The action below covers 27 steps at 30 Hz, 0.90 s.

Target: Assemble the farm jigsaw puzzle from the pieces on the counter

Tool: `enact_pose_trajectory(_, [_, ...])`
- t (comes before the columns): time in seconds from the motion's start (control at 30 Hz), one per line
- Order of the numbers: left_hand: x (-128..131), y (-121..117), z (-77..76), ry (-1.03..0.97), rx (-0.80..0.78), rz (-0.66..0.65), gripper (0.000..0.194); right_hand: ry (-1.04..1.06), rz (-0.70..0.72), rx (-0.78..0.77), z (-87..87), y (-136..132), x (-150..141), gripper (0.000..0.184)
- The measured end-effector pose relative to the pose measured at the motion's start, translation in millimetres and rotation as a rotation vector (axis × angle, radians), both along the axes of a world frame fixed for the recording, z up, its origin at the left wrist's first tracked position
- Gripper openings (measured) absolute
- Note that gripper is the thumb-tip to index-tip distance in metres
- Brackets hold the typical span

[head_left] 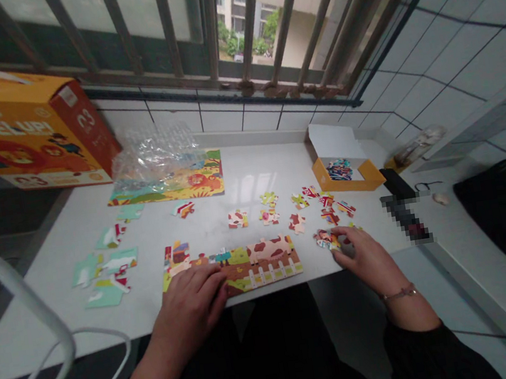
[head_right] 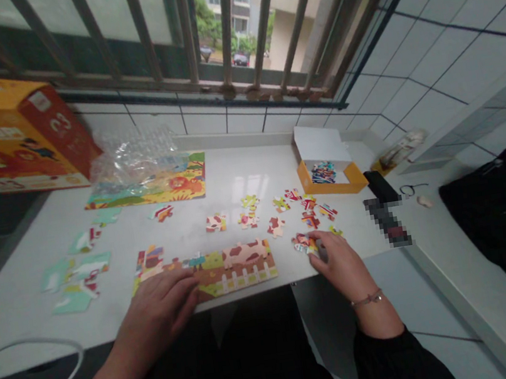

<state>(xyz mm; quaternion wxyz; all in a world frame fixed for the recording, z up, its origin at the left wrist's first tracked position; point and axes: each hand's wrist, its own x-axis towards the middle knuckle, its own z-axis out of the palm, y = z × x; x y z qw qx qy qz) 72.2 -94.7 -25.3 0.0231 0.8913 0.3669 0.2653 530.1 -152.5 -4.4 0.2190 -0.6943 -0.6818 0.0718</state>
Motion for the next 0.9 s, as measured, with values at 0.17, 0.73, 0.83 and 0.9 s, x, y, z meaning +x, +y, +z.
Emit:
enact_pose_trajectory(0.17, [0.7, -1.5, 1.5, -0.009, 0.007, 0.007, 0.018, 0.031, 0.11, 0.048, 13.2, 8.3, -22.8, 0.031])
enact_pose_trajectory(0.73, [3.0, -6.6, 4.9, -0.07, 0.063, 0.004, 0.015, 0.188, 0.657, 0.148, -12.6, 118.3, -199.3, 0.034])
enact_pose_trajectory(0.83, [3.4, -6.9, 6.2, -0.062, 0.08, -0.001, 0.014, 0.16, 0.663, 0.153, -20.8, 122.9, -204.4, 0.03])
enact_pose_trajectory(0.9, [3.7, -7.4, 6.6, -0.059, 0.083, 0.003, 0.015, 0.155, 0.652, 0.173, -24.9, 123.3, -205.1, 0.029])
